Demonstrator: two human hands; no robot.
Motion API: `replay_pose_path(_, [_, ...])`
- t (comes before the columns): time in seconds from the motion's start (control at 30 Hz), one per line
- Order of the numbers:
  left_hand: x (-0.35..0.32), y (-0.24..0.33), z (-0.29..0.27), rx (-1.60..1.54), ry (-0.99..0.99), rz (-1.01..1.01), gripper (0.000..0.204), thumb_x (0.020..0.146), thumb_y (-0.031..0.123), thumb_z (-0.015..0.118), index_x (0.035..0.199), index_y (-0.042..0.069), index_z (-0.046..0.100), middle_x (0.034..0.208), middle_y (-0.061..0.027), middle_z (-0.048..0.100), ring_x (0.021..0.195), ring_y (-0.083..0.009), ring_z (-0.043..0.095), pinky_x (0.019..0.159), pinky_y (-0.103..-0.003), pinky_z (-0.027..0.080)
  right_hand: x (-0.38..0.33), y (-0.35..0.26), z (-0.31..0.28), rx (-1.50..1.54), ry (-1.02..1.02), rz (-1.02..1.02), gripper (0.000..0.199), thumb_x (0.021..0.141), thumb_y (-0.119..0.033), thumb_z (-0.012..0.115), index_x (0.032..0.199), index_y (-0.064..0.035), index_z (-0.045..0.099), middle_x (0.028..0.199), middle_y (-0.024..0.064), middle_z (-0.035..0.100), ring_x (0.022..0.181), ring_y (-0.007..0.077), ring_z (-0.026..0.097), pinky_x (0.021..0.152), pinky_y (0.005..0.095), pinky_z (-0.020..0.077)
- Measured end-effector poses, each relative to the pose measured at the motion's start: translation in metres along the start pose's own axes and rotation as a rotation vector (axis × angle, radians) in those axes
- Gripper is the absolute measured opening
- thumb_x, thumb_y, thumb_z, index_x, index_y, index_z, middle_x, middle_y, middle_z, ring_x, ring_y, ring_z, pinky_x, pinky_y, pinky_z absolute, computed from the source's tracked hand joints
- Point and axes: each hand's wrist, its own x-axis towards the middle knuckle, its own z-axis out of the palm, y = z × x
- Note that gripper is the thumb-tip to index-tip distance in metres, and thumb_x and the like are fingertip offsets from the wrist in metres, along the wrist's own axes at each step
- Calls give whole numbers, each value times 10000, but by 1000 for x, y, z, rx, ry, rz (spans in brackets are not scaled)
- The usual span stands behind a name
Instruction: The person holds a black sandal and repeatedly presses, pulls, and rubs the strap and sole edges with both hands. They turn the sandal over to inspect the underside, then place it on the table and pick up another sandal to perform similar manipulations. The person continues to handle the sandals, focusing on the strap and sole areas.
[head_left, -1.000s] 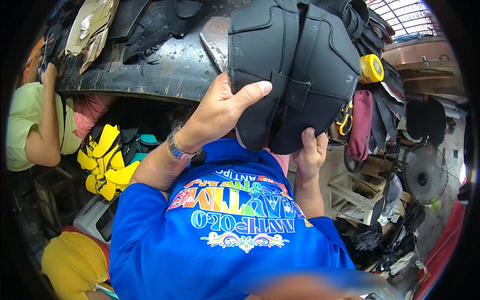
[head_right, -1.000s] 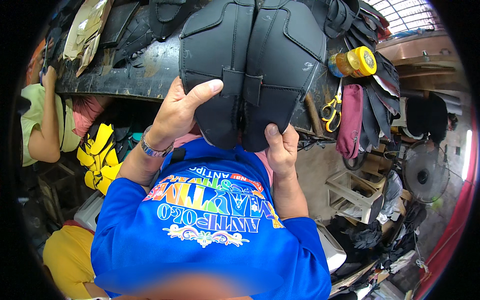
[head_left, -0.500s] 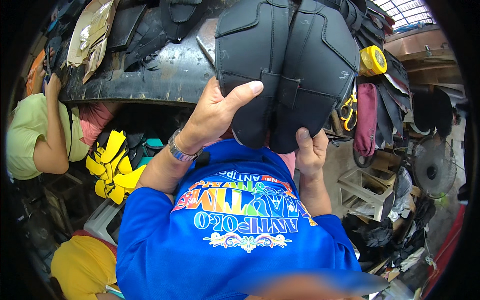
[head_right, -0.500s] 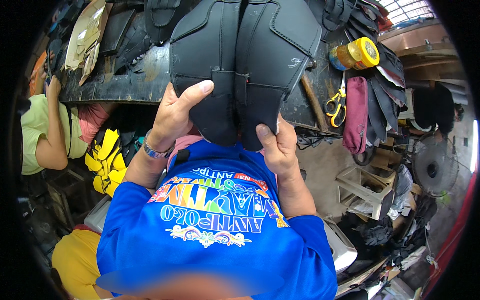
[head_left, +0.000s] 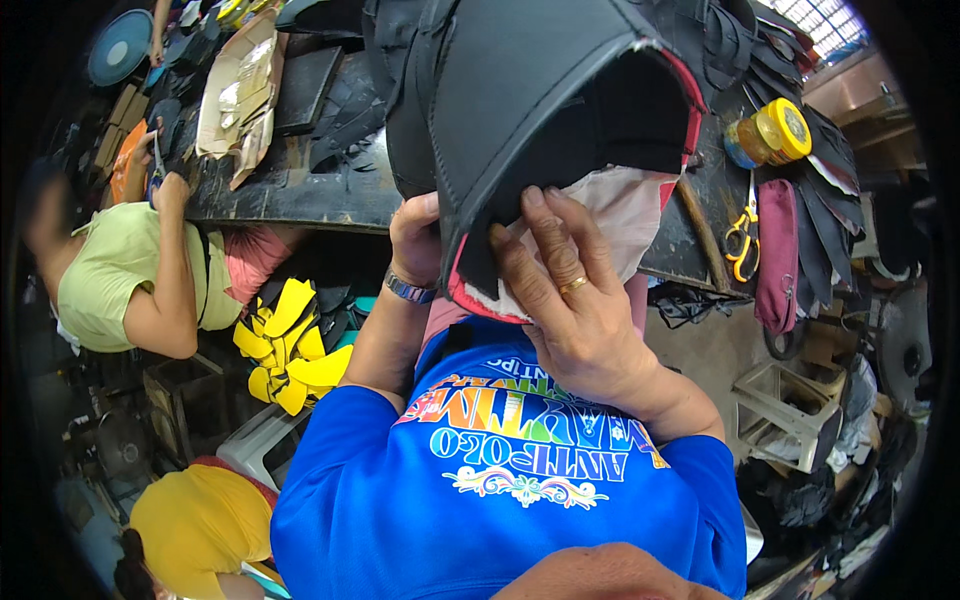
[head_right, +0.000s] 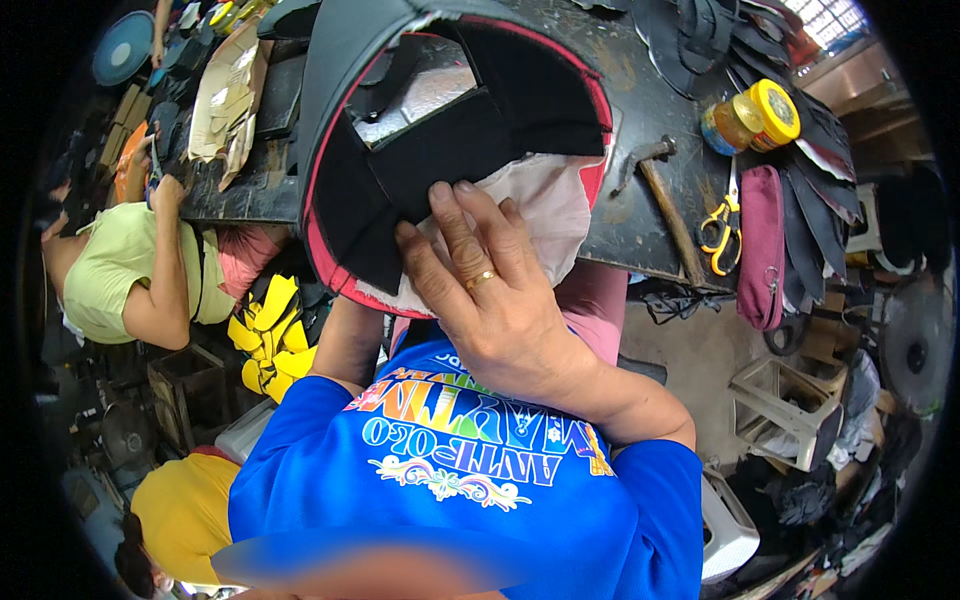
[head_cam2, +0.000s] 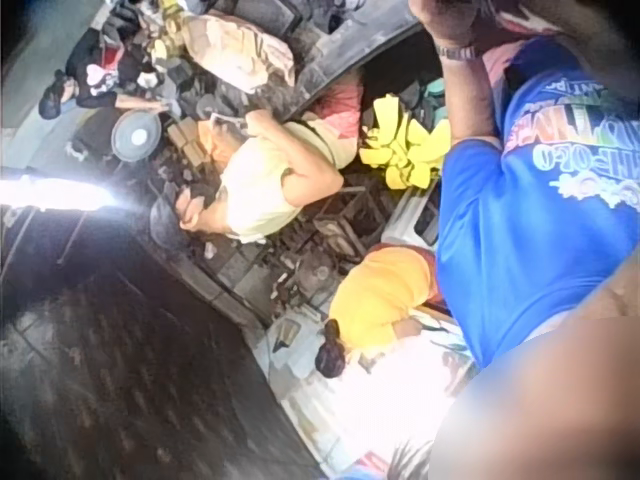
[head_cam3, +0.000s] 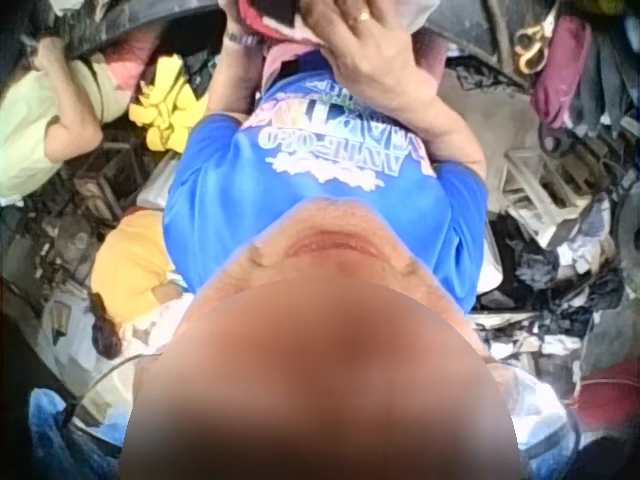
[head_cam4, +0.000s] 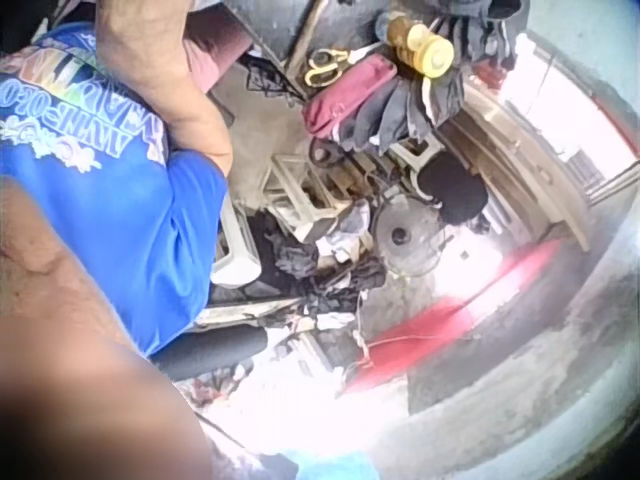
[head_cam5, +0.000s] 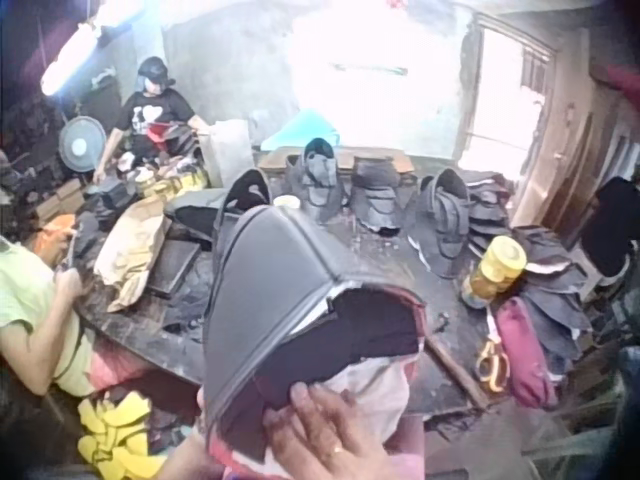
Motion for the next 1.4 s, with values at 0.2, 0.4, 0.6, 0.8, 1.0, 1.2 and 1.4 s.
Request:
replay_pose_path(0.2, [12, -5, -54, -74, -251, -23, 484, 815, 230, 588, 1170, -96, 627, 1133, -203, 691, 1018, -274, 691, 952, -368, 535, -3, -4, 11, -17, -48, -39, 479, 848, -123, 610, 1304, 22, 581, 1382, 321, 489, 1279, 468, 479, 979, 612, 458])
replay_pose_path(0.4, [14, -8, -55, -65, -289, 37, 484, 807, 240, 582, 1165, -82, 636, 1113, -199, 700, 983, -260, 701, 933, -359, 543, -3, -2, 12, -31, -102, -46, 496, 851, -121, 594, 1324, 25, 561, 1410, 332, 453, 1281, 471, 474, 975, 619, 454])
replay_pose_path(0.6, [6, -6, -40, -46, -177, 25, 473, 823, 247, 577, 1162, -76, 641, 1113, -196, 698, 992, -264, 698, 930, -360, 544, -5, -3, 11, -25, -155, -21, 608, 731, 1, 672, 1326, 57, 556, 1401, 345, 443, 1260, 496, 466, 1035, 533, 430])
replay_pose_path(0.8, [-4, 1, -18, 40, 20, 20, 462, 838, 254, 572, 1159, -71, 645, 1113, -192, 697, 1000, -268, 694, 928, -361, 544, 5, -3, 16, 2, -84, -12, 605, 717, 21, 678, 1312, 51, 567, 1388, 328, 472, 1252, 480, 484, 1027, 521, 441])
replay_pose_path(1.0, [-2, 25, 26, 86, -117, 101, 449, 908, 159, 601, 1296, -57, 540, 1156, -185, 673, 1048, -285, 683, 934, -397, 548, -14, 36, -27, 468, 87, 180, 510, 816, -77, 653, 1305, 36, 563, 1327, 238, 560, 1188, 365, 569, 979, 454, 496])
replay_pose_path(1.2, [9, 43, 41, 111, -85, 93, 391, 980, 203, 563, 1282, -45, 562, 1176, -170, 678, 1055, -264, 687, 935, -382, 553, -49, 114, -35, 1274, 747, 897, 473, 990, -138, 599, 1399, 36, 438, 1279, 149, 618, 1078, 199, 651, 973, 336, 508])
replay_pose_path(1.4, [16, 38, 13, -169, -222, -41, 389, 1015, 240, 522, 1281, -38, 579, 1226, -180, 669, 1085, -283, 681, 956, -407, 548, -53, 136, -32, -368, 314, 710, 672, 865, -133, 714, 1450, -18, 406, 1294, 232, 560, 1189, 342, 555, 1036, 422, 413])
